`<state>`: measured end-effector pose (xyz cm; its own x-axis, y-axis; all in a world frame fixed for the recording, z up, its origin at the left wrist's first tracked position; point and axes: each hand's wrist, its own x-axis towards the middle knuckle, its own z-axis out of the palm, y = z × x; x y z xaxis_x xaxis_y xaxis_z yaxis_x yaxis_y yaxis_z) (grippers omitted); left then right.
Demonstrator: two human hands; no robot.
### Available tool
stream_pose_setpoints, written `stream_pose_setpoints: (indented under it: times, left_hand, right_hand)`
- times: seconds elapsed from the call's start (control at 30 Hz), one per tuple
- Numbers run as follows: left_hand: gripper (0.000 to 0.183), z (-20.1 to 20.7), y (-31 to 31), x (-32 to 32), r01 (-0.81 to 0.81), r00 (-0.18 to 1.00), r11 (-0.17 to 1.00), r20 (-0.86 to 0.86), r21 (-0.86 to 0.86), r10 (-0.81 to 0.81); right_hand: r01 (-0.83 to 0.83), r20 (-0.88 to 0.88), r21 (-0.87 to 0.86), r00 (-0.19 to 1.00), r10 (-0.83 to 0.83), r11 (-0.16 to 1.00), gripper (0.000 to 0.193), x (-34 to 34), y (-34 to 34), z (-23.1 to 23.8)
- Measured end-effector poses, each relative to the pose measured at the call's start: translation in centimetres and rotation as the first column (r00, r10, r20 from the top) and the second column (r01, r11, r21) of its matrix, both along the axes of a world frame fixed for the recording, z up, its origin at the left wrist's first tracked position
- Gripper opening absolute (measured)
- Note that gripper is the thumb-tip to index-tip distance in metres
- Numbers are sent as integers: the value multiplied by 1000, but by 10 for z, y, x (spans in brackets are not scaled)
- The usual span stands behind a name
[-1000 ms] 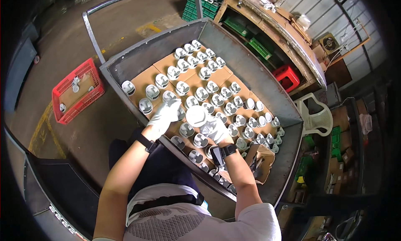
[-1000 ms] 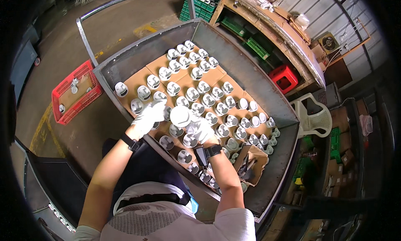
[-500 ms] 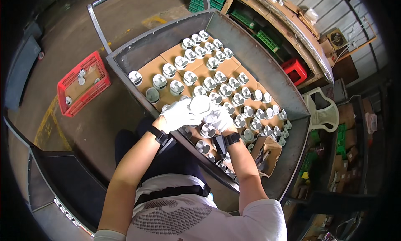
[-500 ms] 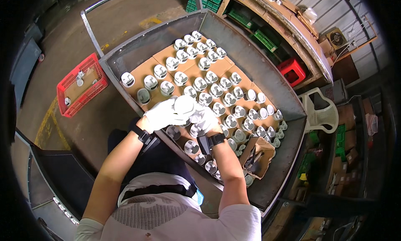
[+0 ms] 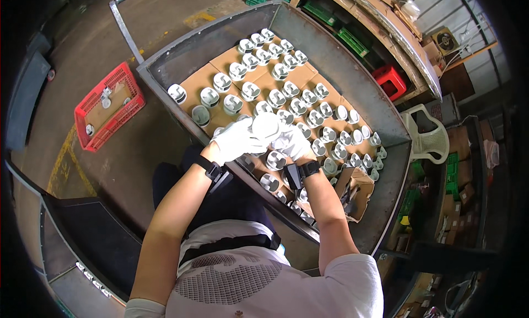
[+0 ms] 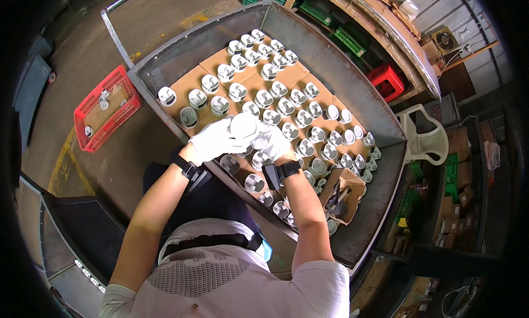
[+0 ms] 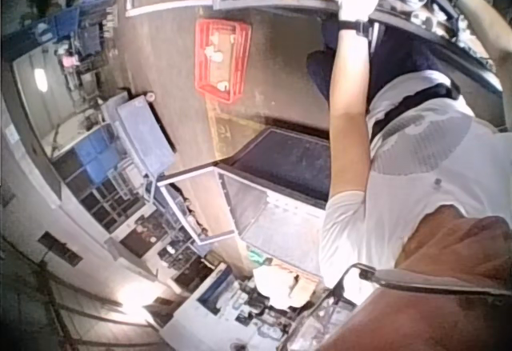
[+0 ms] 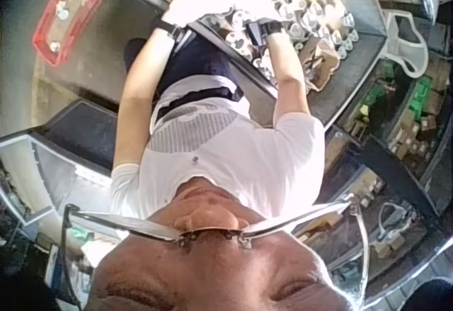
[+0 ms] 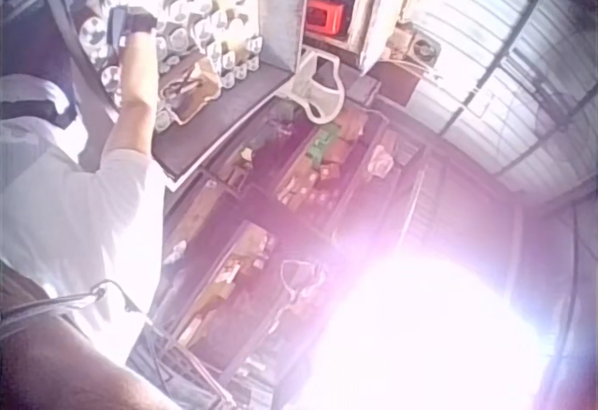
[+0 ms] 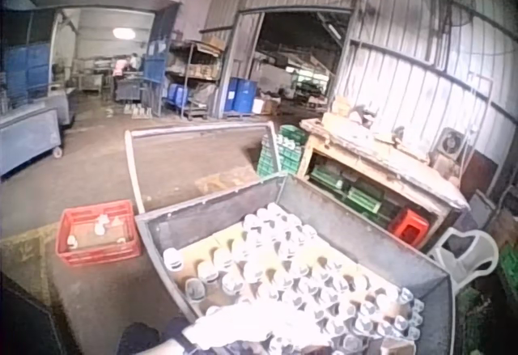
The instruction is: The recorder is inspecting and sorting metal engine pistons from a large bin.
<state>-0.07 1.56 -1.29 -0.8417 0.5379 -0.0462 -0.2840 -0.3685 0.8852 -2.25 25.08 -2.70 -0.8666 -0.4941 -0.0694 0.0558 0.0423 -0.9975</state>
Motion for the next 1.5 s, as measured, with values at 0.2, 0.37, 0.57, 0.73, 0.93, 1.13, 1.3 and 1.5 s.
stream_pose_setpoints:
  times: [0.2,0.37,0.57,0.73,0.93,1.13,1.3,1.5]
  left_hand:
    - [38,2,-1,0,-41,988,982,-156,-184,12]
    - [42,9,2,2,-37,991,990,-130,-134,19]
    - [48,30,-7,-7,-293,645,741,-697,-605,-314]
    - [63,31,4,4,-241,970,886,-133,-397,204]
    - [59,17,4,1,-267,955,934,65,-237,289]
    - [64,13,1,7,-297,941,885,-266,-359,208]
    - [72,3,0,0,-202,977,962,-109,-182,185]
    - [88,-3,3,-5,-139,979,932,188,335,78]
  right_hand:
    - [32,0,2,999,-32,999,37,1,-4,14]
    - [-18,-188,195,981,56,981,49,-5,5,3]
    - [-38,-229,99,972,60,994,21,4,-19,31]
    - [146,-648,358,750,133,922,15,8,-14,29]
    - [21,-74,-123,997,-30,992,21,8,-24,19]
    - [-23,-309,114,949,58,993,28,11,-19,37]
    - [-19,-185,25,983,23,1000,29,18,-26,60]
    - [120,-650,429,729,214,895,25,13,-14,60]
